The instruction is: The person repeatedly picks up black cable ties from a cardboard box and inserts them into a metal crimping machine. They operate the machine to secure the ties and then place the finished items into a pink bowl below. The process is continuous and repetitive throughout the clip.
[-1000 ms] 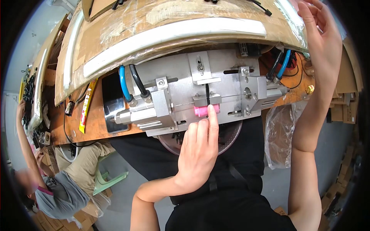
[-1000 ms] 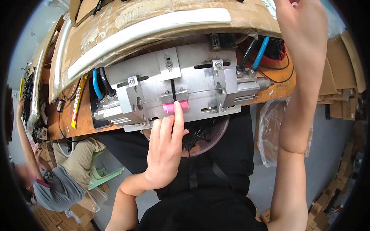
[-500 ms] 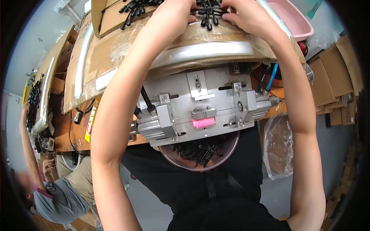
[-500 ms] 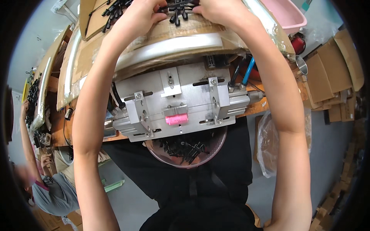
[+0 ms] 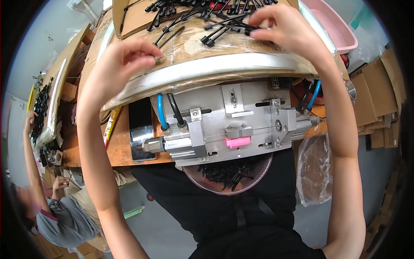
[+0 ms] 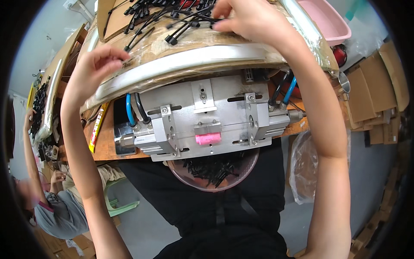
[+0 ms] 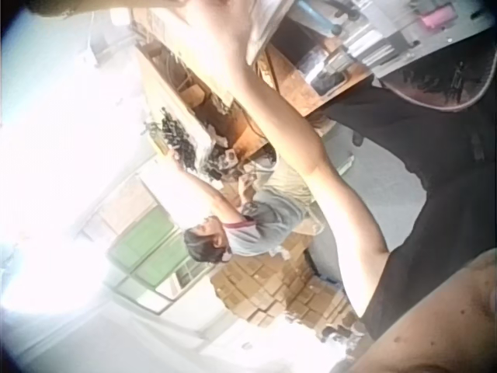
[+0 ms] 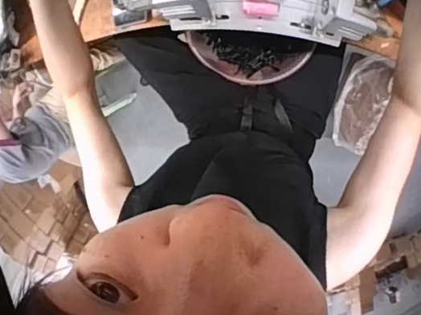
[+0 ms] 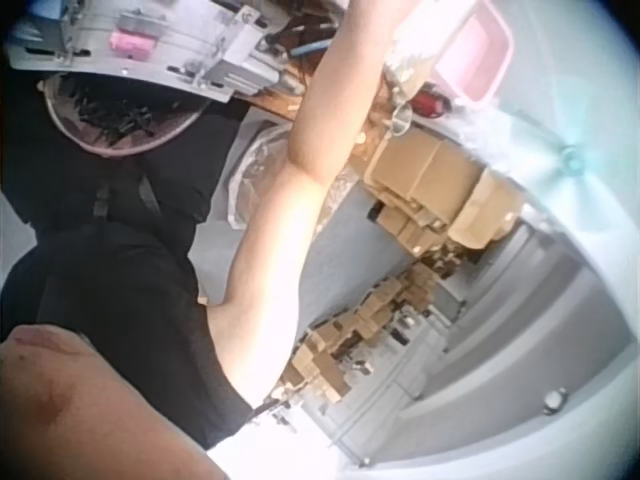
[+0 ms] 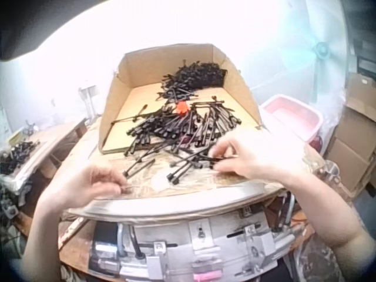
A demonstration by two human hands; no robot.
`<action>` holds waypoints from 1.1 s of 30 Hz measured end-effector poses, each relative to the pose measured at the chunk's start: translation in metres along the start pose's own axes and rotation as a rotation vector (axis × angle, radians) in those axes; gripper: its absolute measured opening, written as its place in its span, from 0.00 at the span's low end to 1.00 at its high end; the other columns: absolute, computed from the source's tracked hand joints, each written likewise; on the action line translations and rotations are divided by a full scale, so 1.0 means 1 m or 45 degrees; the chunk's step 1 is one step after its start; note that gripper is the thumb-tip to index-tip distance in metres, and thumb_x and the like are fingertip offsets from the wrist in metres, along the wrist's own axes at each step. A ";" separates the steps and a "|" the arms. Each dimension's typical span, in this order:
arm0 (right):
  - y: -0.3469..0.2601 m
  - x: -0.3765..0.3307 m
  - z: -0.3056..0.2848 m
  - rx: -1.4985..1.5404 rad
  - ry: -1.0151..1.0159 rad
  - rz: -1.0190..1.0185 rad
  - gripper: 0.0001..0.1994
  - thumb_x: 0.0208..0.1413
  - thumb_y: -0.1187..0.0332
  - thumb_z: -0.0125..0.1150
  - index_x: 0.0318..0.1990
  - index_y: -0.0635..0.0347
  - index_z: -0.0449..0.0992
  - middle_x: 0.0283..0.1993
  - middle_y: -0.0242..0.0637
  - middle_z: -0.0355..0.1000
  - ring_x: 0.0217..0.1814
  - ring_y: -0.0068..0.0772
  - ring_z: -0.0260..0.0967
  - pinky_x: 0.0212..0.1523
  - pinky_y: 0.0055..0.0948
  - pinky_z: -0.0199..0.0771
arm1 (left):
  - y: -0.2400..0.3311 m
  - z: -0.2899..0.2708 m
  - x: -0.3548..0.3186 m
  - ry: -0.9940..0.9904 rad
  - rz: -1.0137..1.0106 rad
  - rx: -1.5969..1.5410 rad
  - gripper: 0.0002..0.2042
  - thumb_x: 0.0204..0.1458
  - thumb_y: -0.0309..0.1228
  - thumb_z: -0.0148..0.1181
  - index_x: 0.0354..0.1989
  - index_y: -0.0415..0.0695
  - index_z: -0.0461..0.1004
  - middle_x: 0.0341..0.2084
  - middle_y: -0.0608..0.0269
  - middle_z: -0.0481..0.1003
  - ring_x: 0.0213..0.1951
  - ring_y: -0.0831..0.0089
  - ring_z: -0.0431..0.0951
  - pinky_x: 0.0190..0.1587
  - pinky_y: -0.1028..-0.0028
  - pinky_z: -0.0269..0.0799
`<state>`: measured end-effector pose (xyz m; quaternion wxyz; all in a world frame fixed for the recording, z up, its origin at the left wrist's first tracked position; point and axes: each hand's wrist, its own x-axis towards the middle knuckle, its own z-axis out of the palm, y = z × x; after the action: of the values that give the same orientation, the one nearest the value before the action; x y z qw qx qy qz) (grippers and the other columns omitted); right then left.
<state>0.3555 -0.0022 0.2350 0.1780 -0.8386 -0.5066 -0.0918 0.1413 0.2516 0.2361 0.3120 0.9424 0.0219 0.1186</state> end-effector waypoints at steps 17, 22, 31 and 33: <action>-0.031 0.020 -0.043 -0.356 0.569 0.042 0.09 0.62 0.73 0.50 0.39 0.65 0.79 0.35 0.41 0.76 0.33 0.35 0.74 0.35 0.30 0.75 | 0.106 0.175 -0.138 0.291 0.152 0.359 0.30 0.45 0.21 0.62 0.61 0.31 0.65 0.33 0.60 0.67 0.34 0.69 0.69 0.37 0.71 0.66; -0.035 -0.007 -0.056 0.306 0.578 0.106 0.09 0.60 0.71 0.54 0.41 0.64 0.79 0.34 0.43 0.76 0.34 0.36 0.74 0.36 0.33 0.74 | 0.108 0.213 -0.132 0.245 0.025 0.508 0.30 0.45 0.21 0.58 0.62 0.31 0.63 0.34 0.60 0.66 0.33 0.70 0.67 0.36 0.73 0.65; -0.059 -0.124 -0.035 0.814 0.574 0.193 0.09 0.56 0.78 0.55 0.43 0.69 0.77 0.39 0.42 0.77 0.27 0.19 0.67 0.25 0.14 0.62 | 0.113 0.213 -0.130 0.175 -0.036 0.420 0.34 0.45 0.22 0.63 0.64 0.33 0.61 0.36 0.59 0.67 0.37 0.66 0.68 0.42 0.68 0.68; -0.085 -0.156 -0.004 0.734 0.495 0.089 0.13 0.51 0.80 0.59 0.46 0.70 0.76 0.38 0.43 0.77 0.26 0.21 0.68 0.24 0.15 0.64 | 0.108 0.203 -0.132 0.162 -0.009 0.456 0.32 0.46 0.23 0.60 0.63 0.31 0.61 0.33 0.61 0.66 0.35 0.69 0.68 0.40 0.73 0.69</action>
<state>0.2072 -0.0951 0.2040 0.5039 -0.7375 -0.4391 -0.0969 0.0573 0.0312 0.1150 0.1376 0.9734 0.0658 0.1709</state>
